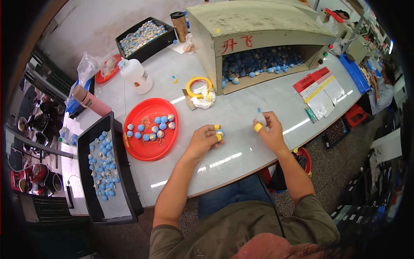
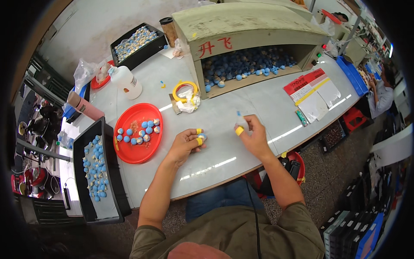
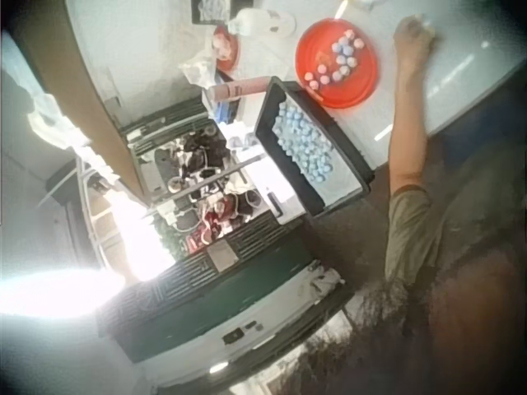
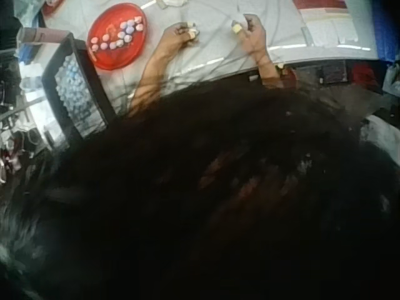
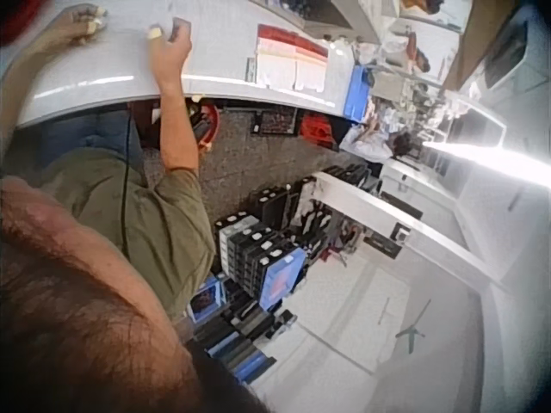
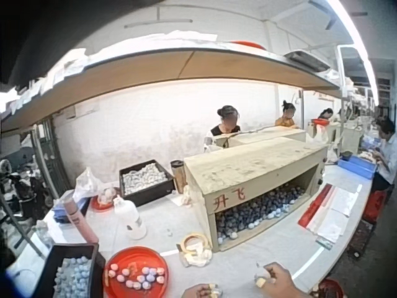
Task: The person takes figurine parts, applies glue to them using a squeeze bottle, and presses the pieces together by hand to assemble the figurines.
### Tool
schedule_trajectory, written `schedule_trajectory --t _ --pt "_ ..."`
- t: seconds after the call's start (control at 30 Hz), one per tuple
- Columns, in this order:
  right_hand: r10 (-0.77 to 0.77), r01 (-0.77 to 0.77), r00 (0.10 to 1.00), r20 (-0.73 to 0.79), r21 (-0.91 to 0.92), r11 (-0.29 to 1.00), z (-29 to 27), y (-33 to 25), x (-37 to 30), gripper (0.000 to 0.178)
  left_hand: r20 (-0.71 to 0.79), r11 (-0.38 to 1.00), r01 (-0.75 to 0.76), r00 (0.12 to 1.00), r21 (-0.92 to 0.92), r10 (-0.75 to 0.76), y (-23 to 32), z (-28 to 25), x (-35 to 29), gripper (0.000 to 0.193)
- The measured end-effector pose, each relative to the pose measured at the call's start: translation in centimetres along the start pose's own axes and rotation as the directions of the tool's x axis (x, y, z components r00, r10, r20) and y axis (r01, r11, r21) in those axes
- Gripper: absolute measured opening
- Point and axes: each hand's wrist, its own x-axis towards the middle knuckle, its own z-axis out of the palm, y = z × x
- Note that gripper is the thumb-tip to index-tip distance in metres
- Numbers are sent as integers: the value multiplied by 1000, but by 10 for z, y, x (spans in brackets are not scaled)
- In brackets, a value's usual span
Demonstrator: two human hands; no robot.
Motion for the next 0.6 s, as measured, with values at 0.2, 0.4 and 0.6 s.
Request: schedule_trajectory --t 0.2,0.4,0.6 --pt "-87 72 989 117 127 989 44 -25 -21 31 20 998 24 999 57 -26 3 -3 -5 32" --pt "-304 297 951 54 109 949 47 -11 -29 25 78 995 46 996 91 -53 7 -3 -6 34" --pt "-483 485 873 68 -18 874 48 -12 -26 20 98 991 11 995 133 -24 3 -2 -6 36"
